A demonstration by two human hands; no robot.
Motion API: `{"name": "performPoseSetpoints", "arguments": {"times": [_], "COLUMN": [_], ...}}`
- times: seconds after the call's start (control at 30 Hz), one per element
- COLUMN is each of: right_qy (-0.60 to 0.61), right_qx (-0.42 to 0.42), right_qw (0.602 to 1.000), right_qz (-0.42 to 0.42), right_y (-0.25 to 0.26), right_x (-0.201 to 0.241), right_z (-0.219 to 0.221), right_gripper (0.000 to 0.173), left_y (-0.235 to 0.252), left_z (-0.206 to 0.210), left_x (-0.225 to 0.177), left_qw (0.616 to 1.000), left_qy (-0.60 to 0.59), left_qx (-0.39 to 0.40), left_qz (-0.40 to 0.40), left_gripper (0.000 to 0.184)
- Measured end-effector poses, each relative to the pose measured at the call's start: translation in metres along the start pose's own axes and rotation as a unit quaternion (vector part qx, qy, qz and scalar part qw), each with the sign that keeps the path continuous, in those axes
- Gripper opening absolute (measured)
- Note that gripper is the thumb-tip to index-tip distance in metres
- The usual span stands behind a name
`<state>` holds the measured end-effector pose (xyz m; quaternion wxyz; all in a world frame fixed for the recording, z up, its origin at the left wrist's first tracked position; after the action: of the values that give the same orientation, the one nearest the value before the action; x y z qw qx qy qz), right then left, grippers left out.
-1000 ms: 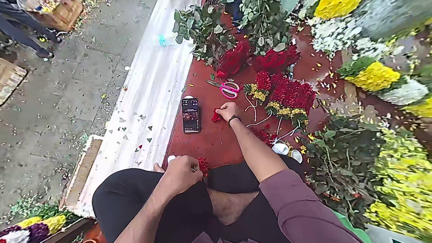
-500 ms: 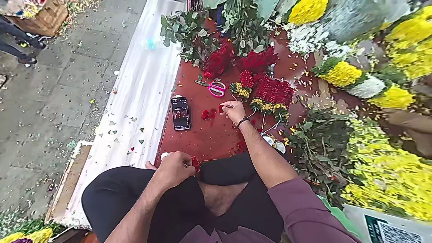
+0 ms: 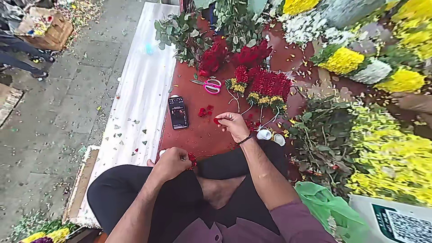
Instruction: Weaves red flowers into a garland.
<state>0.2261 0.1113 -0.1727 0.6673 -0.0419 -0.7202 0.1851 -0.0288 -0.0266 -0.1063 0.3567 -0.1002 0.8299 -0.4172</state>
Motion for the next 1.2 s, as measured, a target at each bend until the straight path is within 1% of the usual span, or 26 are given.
{"name": "performPoseSetpoints", "arguments": {"times": [0.03,0.17,0.27,0.33,0.4,0.43,0.5,0.63,0.73,0.8,0.93,1.03,1.13,1.2], "right_qy": [-0.008,-0.005,-0.039,-0.064,-0.099,-0.117,-0.138,-0.125,-0.100,-0.064,0.030,0.075,0.112,0.124], "right_qx": [0.001,0.016,0.020,0.039,0.060,0.066,0.065,0.042,0.026,0.010,-0.006,0.011,0.054,0.081], "right_qw": [1.000,1.000,0.999,0.995,0.987,0.982,0.975,0.978,0.982,0.986,0.991,0.993,0.992,0.989], "right_qz": [-0.005,-0.020,-0.030,-0.069,-0.114,-0.134,-0.159,-0.163,-0.160,-0.150,-0.127,-0.095,-0.032,0.009], "right_y": [-0.001,0.004,-0.010,-0.015,-0.016,-0.017,-0.018,-0.028,-0.041,-0.051,-0.072,-0.087,-0.103,-0.111], "right_x": [0.000,-0.005,0.005,0.014,0.020,0.021,0.022,0.025,0.028,0.031,0.038,0.040,0.036,0.030], "right_z": [0.001,0.006,0.010,0.013,0.017,0.019,0.022,0.030,0.038,0.043,0.054,0.065,0.081,0.092], "right_gripper": [0.014,0.021,0.023,0.028,0.039,0.040,0.034,0.012,0.009,0.014,0.042,0.056,0.063,0.065], "left_y": [0.000,0.002,0.001,0.000,0.000,0.000,-0.001,-0.002,-0.001,-0.001,0.000,0.000,-0.001,-0.003], "left_z": [0.000,-0.001,-0.001,-0.001,-0.002,-0.002,-0.003,-0.003,-0.004,-0.004,-0.004,-0.006,-0.005,-0.005], "left_x": [0.000,0.003,0.002,0.002,0.002,0.003,0.002,0.003,0.003,0.004,0.006,0.007,0.004,0.001], "left_qw": [1.000,1.000,1.000,1.000,1.000,1.000,1.000,1.000,1.000,1.000,0.999,0.997,0.993,0.988], "left_qy": [-0.002,0.001,-0.003,-0.004,-0.004,-0.003,0.001,0.005,0.006,0.004,-0.025,-0.062,-0.116,-0.153], "left_qx": [0.000,0.002,0.007,0.005,-0.001,-0.002,-0.005,-0.013,-0.018,-0.024,-0.034,-0.038,-0.035,-0.023], "left_qz": [-0.001,-0.009,-0.011,-0.012,-0.014,-0.014,-0.011,-0.012,-0.015,-0.017,-0.027,-0.029,-0.013,-0.003], "left_gripper": [0.022,0.021,0.021,0.021,0.022,0.022,0.023,0.022,0.023,0.022,0.023,0.024,0.023,0.018]}}
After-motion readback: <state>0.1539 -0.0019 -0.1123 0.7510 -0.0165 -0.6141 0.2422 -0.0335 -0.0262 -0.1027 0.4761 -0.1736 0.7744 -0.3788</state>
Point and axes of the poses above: each hand's wrist, its own y-axis towards the middle knuckle, its own z-axis out of the palm, x = y × z, the point moved 6 cm from there along y, towards the middle knuckle, and after that the axes turned 9 degrees about -z, right-handed, at the moved point
